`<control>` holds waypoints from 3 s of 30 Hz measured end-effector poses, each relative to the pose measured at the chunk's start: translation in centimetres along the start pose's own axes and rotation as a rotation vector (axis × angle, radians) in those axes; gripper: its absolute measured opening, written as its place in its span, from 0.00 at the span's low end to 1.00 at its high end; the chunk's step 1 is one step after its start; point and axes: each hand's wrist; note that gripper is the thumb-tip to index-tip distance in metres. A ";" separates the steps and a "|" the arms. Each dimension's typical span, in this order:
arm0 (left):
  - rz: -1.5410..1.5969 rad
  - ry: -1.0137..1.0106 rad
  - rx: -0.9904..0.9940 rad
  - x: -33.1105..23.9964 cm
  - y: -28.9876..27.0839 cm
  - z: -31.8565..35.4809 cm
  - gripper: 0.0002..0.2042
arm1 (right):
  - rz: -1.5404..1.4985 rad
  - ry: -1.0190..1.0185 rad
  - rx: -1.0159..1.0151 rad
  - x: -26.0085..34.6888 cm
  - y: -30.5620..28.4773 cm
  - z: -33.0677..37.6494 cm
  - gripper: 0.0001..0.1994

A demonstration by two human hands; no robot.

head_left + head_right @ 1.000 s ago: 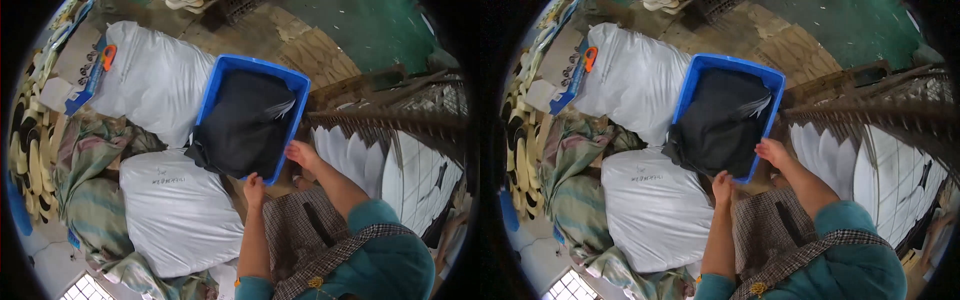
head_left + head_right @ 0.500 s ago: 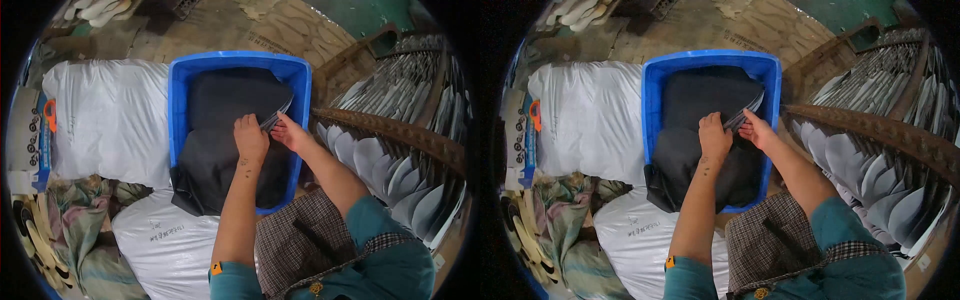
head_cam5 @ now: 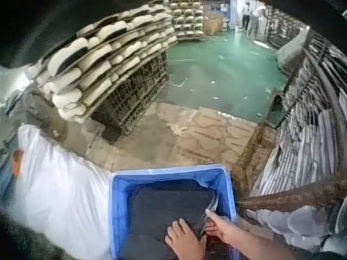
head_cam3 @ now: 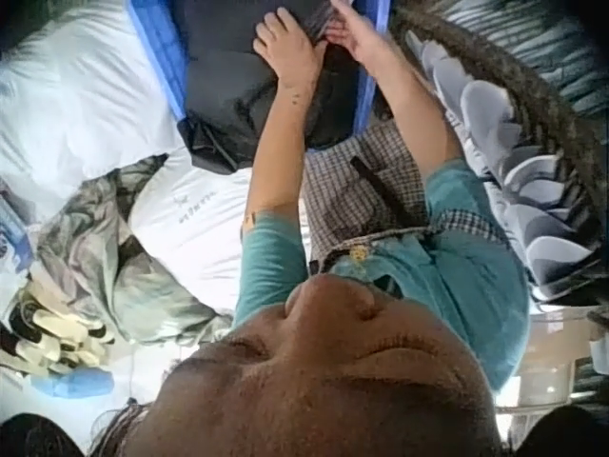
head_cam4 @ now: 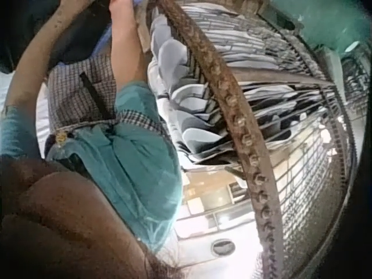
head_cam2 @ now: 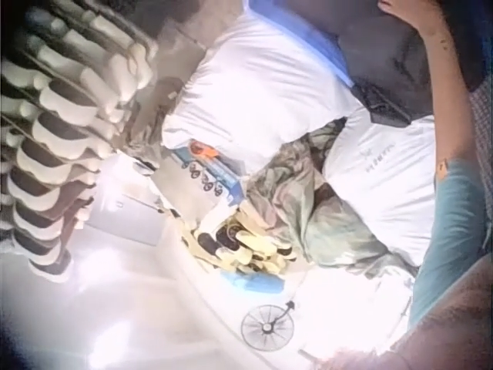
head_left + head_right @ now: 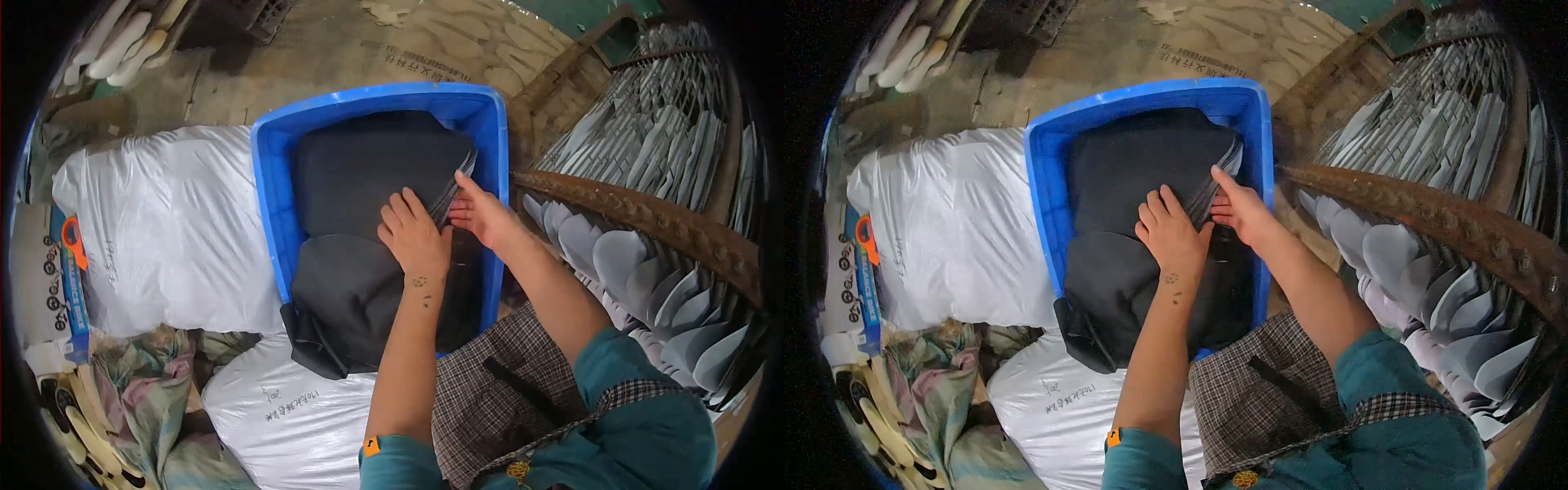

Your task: Using a glue gun to apply adhesive to fabric pieces and handing them to a colleague in a workshop setting.

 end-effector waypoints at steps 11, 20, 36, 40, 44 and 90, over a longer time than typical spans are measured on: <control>0.089 -0.012 -0.254 -0.3 -0.2 -6.1 0.38 | -0.165 -0.095 0.259 4.8 0.5 -1.8 0.15; 0.235 -0.115 0.061 3.1 -4.0 -13.3 0.37 | 0.484 -0.733 -0.092 3.6 0.3 -3.9 0.05; 0.238 0.047 -0.130 2.3 -0.5 -9.7 0.35 | 1.391 -1.464 -0.442 8.5 3.4 -3.3 0.40; 0.122 -0.034 -0.263 0.7 1.7 -6.7 0.43 | 1.708 -1.464 -0.219 9.7 3.3 -4.7 0.33; 0.076 -0.110 -0.416 1.5 2.9 -5.5 0.41 | 1.612 -1.563 -0.143 7.5 3.1 -4.7 0.36; 0.653 -0.231 -0.040 -14.6 -27.3 40.6 0.31 | 1.651 -1.397 0.195 -1.4 -7.8 50.1 0.34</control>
Point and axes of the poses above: each hand's wrist, its own z-axis away from the middle knuckle, its own y-axis out of the palm, x = y × z, and after that the axes turned 11 degrees about z, right-handed
